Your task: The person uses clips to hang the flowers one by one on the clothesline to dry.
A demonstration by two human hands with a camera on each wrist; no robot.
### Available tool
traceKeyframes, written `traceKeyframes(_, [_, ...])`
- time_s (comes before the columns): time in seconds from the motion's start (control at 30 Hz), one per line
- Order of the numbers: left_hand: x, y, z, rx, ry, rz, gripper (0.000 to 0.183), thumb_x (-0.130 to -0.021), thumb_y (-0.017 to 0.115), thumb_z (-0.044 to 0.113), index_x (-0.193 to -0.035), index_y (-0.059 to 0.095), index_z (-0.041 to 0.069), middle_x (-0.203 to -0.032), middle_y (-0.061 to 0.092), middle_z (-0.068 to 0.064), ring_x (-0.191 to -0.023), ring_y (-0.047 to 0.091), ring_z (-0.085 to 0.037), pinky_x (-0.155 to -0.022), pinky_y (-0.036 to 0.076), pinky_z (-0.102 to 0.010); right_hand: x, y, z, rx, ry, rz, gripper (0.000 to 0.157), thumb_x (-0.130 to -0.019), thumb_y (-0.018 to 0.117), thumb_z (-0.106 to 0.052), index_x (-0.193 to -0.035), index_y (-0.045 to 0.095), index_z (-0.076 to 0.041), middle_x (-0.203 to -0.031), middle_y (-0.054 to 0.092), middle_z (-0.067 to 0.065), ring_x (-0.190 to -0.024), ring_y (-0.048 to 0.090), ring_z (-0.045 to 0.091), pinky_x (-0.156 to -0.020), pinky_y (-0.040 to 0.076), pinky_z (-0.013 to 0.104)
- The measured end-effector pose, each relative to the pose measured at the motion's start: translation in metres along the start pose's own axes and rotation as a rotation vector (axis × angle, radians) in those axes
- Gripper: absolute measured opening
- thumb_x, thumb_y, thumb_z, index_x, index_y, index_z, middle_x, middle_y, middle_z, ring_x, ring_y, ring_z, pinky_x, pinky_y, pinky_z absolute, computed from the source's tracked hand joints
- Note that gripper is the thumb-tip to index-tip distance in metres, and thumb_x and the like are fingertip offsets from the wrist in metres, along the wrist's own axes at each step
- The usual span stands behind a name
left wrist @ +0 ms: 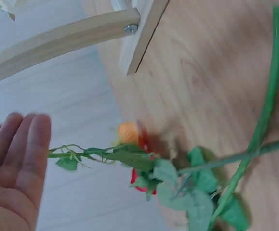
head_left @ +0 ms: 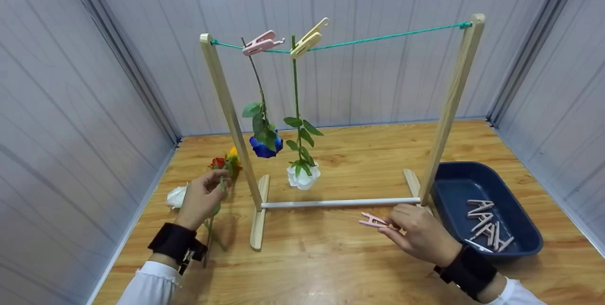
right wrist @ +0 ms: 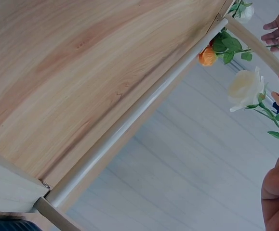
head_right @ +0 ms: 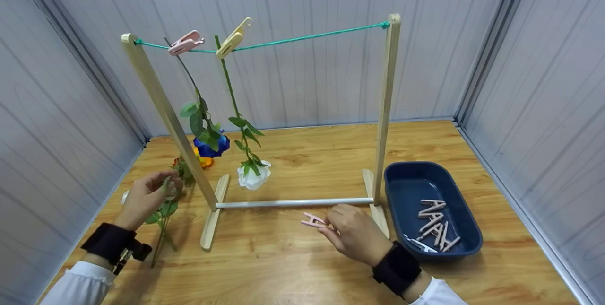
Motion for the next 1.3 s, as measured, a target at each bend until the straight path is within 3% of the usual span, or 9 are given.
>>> traceKeyframes(0.1, [-0.002,-0.004,0.013,-0.099,0.126,0.076,0.035,-0.112,0.061,0.014,-0.143,0.066,-0.003,-0.127,0.076,-0.023,-0.109,0.077,-0.031,-0.09,0.062,-0.032,0.0,0.0,0.0,-0.004,0.001,-0.001,0.039,-0.112,0.062,-0.041,-0.083,0.066,-0.014,-0.073,0.055,-0.007,-0.069,0.047,0.003,-0.058,0.037,0.018])
traceKeyframes(0.27, [0.001,-0.012,0.035,-0.237,0.342,0.234,0.035,-0.114,0.056,0.009,-0.141,0.064,-0.011,-0.123,0.075,-0.031,-0.103,0.077,-0.046,-0.089,0.063,-0.058,0.0,0.0,0.001,-0.002,0.0,0.0,0.038,-0.111,0.063,-0.04,-0.083,0.065,-0.015,-0.073,0.055,-0.008,-0.069,0.047,0.003,-0.058,0.037,0.019])
traceKeyframes(0.4, [0.006,-0.02,0.053,-0.311,0.484,0.352,0.029,-0.113,0.053,0.002,-0.133,0.067,-0.014,-0.111,0.077,-0.029,-0.092,0.075,-0.042,-0.08,0.061,-0.055,-0.001,-0.002,0.001,-0.005,-0.003,0.005,0.039,-0.111,0.063,-0.04,-0.083,0.064,-0.014,-0.073,0.055,-0.008,-0.069,0.046,0.002,-0.057,0.037,0.018])
traceKeyframes(0.6, [0.012,-0.031,0.08,-0.327,0.626,0.45,0.025,-0.113,0.051,0.0,-0.122,0.071,-0.012,-0.084,0.067,-0.019,-0.07,0.058,-0.026,-0.068,0.046,-0.033,-0.008,-0.008,0.002,-0.027,-0.006,0.009,0.039,-0.112,0.061,-0.038,-0.085,0.067,-0.012,-0.074,0.058,-0.006,-0.068,0.047,0.002,-0.059,0.039,0.018])
traceKeyframes(0.8, [0.018,-0.031,0.111,-0.287,0.754,0.472,0.024,-0.113,0.046,-0.003,-0.114,0.068,-0.013,-0.082,0.057,-0.019,-0.067,0.04,-0.019,-0.067,0.032,-0.028,-0.019,-0.018,0.005,-0.032,-0.017,0.013,0.035,-0.112,0.062,-0.036,-0.087,0.069,-0.012,-0.072,0.055,-0.007,-0.066,0.042,-0.001,-0.058,0.033,0.014])
traceKeyframes(1.0, [0.026,-0.017,0.146,-0.278,0.858,0.465,0.04,-0.12,0.038,0.015,-0.108,0.066,-0.012,-0.089,0.056,-0.022,-0.076,0.043,-0.026,-0.072,0.034,-0.033,-0.034,-0.031,0.004,-0.001,-0.058,0.029,0.042,-0.114,0.055,-0.038,-0.087,0.071,-0.009,-0.073,0.058,-0.004,-0.065,0.046,0.002,-0.056,0.037,0.017])
traceKeyframes(1.17, [0.027,0.004,0.174,-0.275,0.856,0.388,0.049,-0.12,0.035,0.027,-0.102,0.065,-0.007,-0.094,0.052,-0.019,-0.078,0.047,-0.024,-0.07,0.037,-0.029,-0.049,-0.042,0.002,0.029,-0.1,0.048,0.045,-0.115,0.054,-0.037,-0.089,0.073,-0.006,-0.075,0.062,-0.001,-0.065,0.052,0.007,-0.056,0.043,0.024])
traceKeyframes(1.3, [0.027,0.026,0.193,-0.261,0.87,0.292,0.032,-0.118,0.043,0.012,-0.102,0.064,-0.006,-0.1,0.055,-0.019,-0.082,0.053,-0.024,-0.071,0.046,-0.029,-0.061,-0.05,0.001,0.035,-0.114,0.041,0.045,-0.116,0.053,-0.035,-0.09,0.073,-0.005,-0.076,0.064,0.001,-0.064,0.055,0.008,-0.056,0.046,0.026])
Point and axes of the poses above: each hand's wrist, its own x-axis away from the middle knuckle, its own y-axis out of the palm, z = x × y, the point moved 8 cm from there along -x, towards the middle knuckle
